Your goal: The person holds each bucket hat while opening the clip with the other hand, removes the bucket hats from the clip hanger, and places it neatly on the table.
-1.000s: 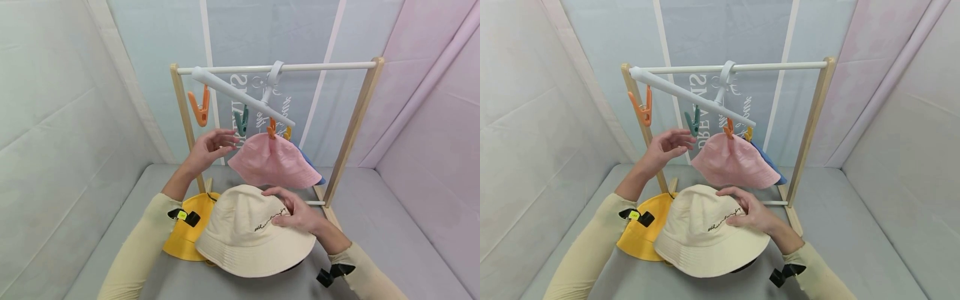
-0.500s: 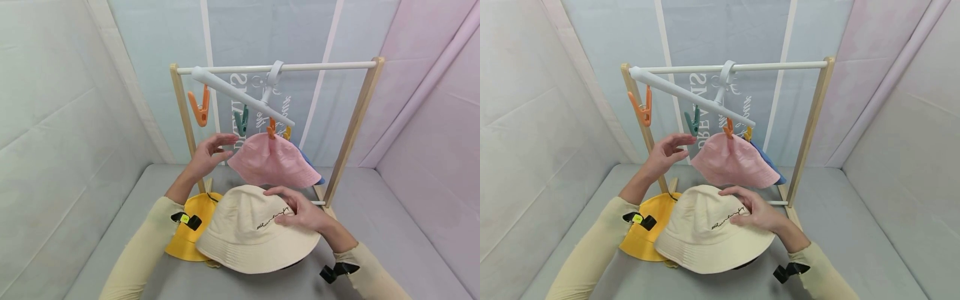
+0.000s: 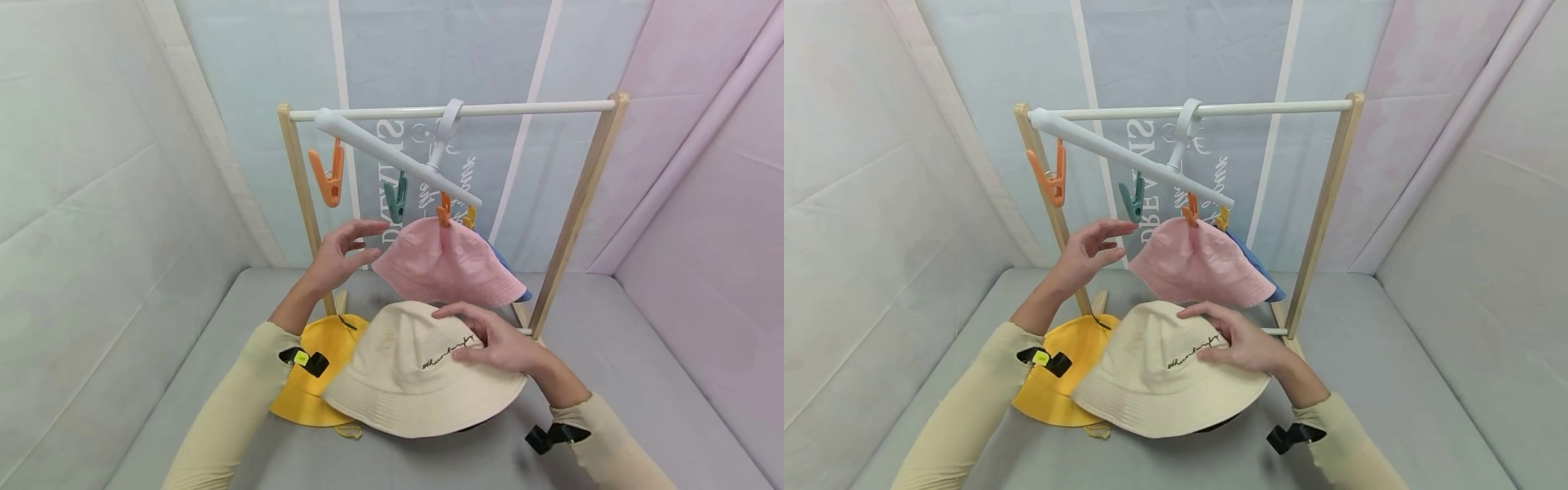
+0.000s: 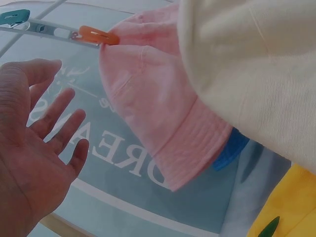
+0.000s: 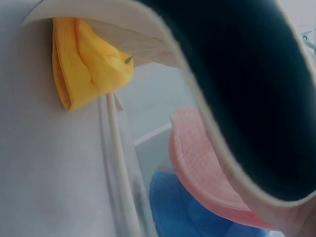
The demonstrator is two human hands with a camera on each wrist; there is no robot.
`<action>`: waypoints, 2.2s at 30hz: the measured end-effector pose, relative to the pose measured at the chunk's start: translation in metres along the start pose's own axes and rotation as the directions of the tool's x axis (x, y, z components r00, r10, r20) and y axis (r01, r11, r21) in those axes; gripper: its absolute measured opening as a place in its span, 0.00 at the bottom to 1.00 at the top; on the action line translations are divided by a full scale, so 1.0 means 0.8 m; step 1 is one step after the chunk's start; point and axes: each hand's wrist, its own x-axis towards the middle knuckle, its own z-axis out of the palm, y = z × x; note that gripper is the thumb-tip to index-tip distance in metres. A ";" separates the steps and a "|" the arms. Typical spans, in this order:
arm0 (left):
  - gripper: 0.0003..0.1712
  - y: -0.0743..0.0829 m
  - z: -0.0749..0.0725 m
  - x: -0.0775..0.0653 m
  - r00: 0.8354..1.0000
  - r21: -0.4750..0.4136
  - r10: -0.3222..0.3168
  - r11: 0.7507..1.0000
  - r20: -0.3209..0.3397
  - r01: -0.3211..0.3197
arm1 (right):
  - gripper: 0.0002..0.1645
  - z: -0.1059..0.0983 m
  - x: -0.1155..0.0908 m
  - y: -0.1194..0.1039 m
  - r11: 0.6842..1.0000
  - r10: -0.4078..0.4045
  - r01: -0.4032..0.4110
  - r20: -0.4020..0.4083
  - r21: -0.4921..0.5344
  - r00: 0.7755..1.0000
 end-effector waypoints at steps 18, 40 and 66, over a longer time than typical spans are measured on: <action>0.30 -0.009 0.008 0.002 1.000 0.053 0.010 0.999 -0.003 -0.010 | 0.36 -0.017 -0.002 0.004 0.992 0.049 -0.040 0.082 -0.117 0.995; 0.37 -0.025 0.037 0.001 0.995 0.092 0.050 0.995 -0.088 -0.042 | 0.29 -0.024 -0.002 0.019 0.969 0.085 -0.078 0.017 -0.233 0.996; 0.39 -0.028 0.053 0.011 0.997 0.072 0.015 0.997 -0.071 -0.010 | 0.30 -0.023 -0.005 0.034 0.927 0.157 -0.160 -0.038 -0.340 0.987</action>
